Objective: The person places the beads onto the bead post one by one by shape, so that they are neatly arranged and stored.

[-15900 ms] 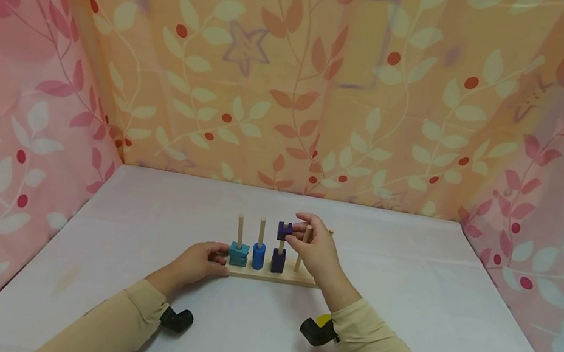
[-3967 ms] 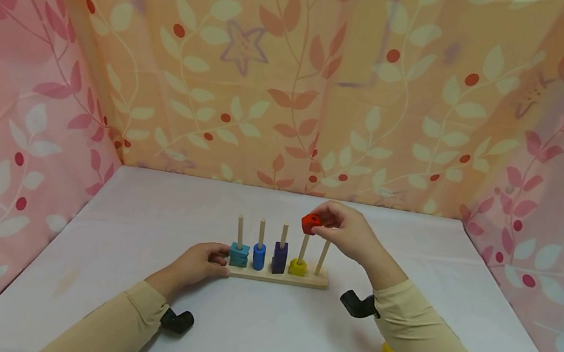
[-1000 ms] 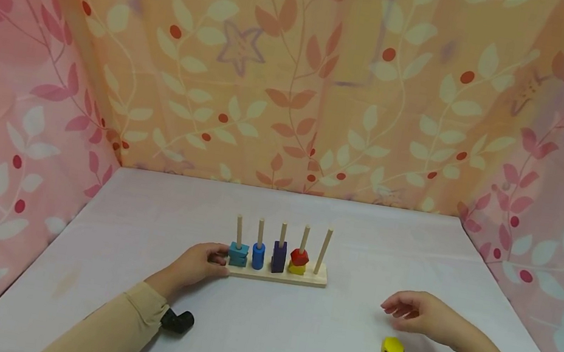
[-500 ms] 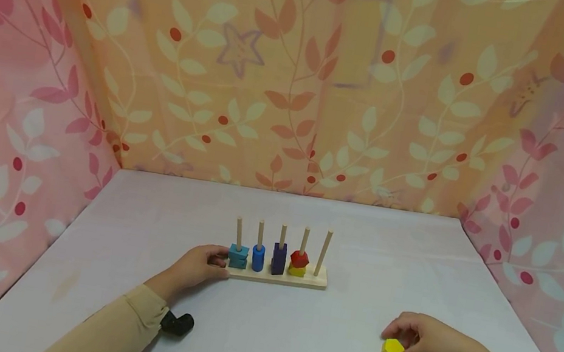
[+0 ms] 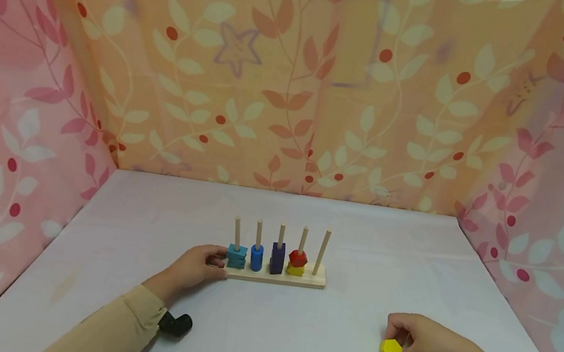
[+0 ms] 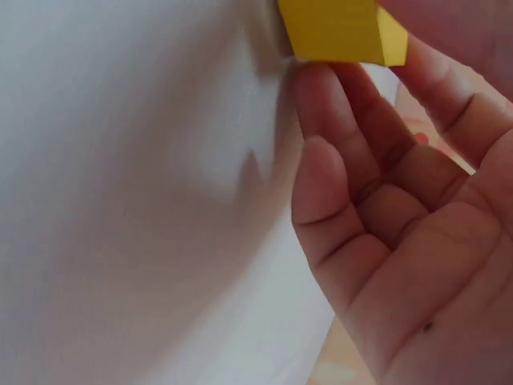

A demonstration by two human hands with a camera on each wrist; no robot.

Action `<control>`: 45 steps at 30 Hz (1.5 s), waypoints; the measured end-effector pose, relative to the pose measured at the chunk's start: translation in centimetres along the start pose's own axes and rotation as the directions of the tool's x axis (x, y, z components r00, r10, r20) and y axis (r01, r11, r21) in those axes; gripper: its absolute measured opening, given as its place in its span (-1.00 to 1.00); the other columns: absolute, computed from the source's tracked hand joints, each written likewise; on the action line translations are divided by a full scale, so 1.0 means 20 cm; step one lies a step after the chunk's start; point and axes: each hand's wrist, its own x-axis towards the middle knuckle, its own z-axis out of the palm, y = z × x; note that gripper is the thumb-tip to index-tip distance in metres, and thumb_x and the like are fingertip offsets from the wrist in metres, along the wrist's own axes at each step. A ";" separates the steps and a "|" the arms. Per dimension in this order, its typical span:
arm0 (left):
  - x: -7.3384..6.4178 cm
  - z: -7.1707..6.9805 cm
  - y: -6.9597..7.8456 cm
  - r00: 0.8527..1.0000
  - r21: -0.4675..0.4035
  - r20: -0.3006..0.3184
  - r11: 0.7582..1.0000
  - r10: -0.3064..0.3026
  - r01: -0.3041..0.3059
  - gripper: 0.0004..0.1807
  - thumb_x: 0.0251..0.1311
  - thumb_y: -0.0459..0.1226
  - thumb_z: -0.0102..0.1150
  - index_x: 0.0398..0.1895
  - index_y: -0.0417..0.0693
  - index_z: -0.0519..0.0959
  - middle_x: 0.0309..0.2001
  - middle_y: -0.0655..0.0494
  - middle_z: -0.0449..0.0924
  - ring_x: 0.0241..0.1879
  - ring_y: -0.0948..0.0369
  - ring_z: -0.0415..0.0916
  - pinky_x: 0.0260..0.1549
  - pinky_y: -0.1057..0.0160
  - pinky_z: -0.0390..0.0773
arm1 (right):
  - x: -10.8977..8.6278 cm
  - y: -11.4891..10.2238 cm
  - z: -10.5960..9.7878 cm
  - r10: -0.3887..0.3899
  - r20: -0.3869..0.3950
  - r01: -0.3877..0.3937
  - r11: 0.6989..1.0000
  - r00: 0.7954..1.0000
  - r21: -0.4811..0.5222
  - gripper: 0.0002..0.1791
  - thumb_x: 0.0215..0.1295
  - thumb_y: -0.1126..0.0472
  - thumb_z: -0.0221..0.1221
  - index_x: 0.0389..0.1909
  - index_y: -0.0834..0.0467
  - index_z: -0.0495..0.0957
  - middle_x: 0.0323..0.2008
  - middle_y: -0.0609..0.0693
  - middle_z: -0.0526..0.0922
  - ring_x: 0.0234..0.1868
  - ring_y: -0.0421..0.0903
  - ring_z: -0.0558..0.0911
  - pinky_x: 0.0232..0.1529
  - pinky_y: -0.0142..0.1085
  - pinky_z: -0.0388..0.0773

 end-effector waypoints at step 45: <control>-0.01 0.00 0.03 1.000 0.024 -0.017 0.999 -0.021 0.021 -0.45 -0.08 -0.25 0.38 0.08 -0.04 0.50 -0.17 0.20 0.57 -0.20 0.29 0.49 -0.10 0.17 0.44 | 0.28 -0.40 -0.25 -0.105 -0.409 0.183 0.970 0.906 0.158 -0.60 0.19 0.16 0.20 0.04 0.17 0.45 -0.10 0.12 0.51 -0.21 -0.01 0.54 -0.20 -0.37 0.52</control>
